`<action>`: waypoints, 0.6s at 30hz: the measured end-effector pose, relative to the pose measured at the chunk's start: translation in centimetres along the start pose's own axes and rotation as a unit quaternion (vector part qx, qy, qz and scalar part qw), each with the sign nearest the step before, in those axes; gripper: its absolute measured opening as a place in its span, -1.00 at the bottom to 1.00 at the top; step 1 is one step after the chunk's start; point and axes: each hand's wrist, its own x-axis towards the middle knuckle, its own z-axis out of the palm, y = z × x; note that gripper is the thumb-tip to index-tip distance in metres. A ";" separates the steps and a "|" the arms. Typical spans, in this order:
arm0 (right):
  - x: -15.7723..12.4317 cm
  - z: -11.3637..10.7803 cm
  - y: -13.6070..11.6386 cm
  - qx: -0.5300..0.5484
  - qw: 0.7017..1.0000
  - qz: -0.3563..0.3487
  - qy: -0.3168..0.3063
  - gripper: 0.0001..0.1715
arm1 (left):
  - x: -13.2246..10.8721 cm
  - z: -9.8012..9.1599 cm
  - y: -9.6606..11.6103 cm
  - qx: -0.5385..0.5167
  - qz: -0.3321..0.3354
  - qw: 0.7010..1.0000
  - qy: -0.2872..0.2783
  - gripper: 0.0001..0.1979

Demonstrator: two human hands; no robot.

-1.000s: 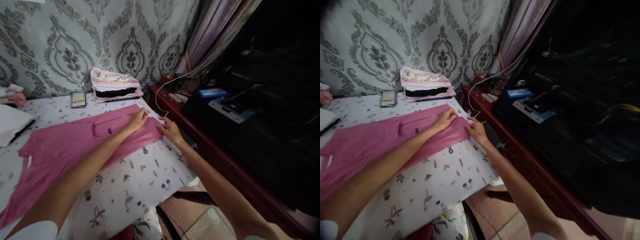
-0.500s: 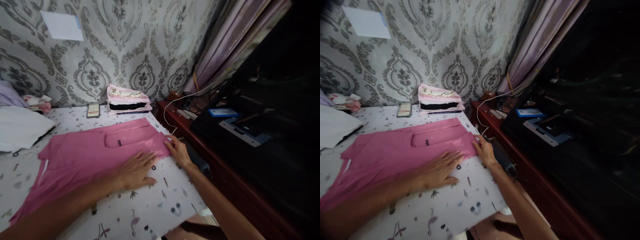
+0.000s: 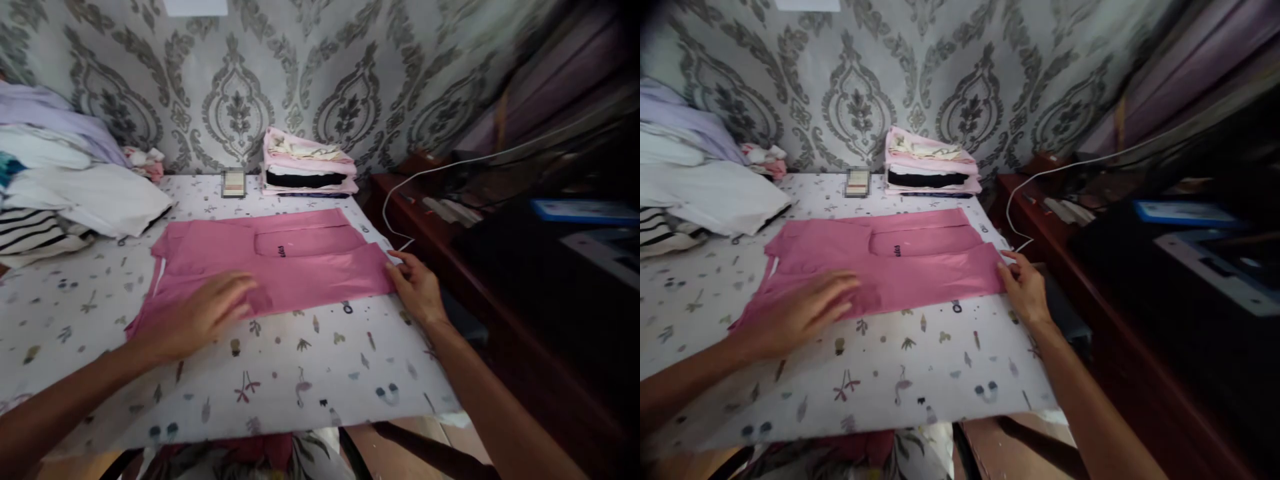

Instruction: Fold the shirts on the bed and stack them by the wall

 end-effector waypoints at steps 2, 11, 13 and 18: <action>0.0 0.1 -0.1 0.010 1.000 0.012 0.003 -0.30 | -2.7 -2.6 -2.9 0.005 -0.126 0.985 0.116 -0.59; 0.2 0.2 -0.8 -0.002 0.998 0.068 0.018 -0.19 | -9.6 -6.1 -7.9 -0.217 -0.387 0.881 0.166 -0.61; 0.1 0.2 -1.2 0.001 0.996 0.086 0.012 -0.15 | -9.4 -5.6 -7.5 -0.220 -0.375 0.888 0.152 -0.61; 0.0 0.2 -1.9 0.010 0.993 0.121 0.010 -0.12 | -8.3 -5.2 -7.0 -0.159 -0.358 0.913 0.116 -0.60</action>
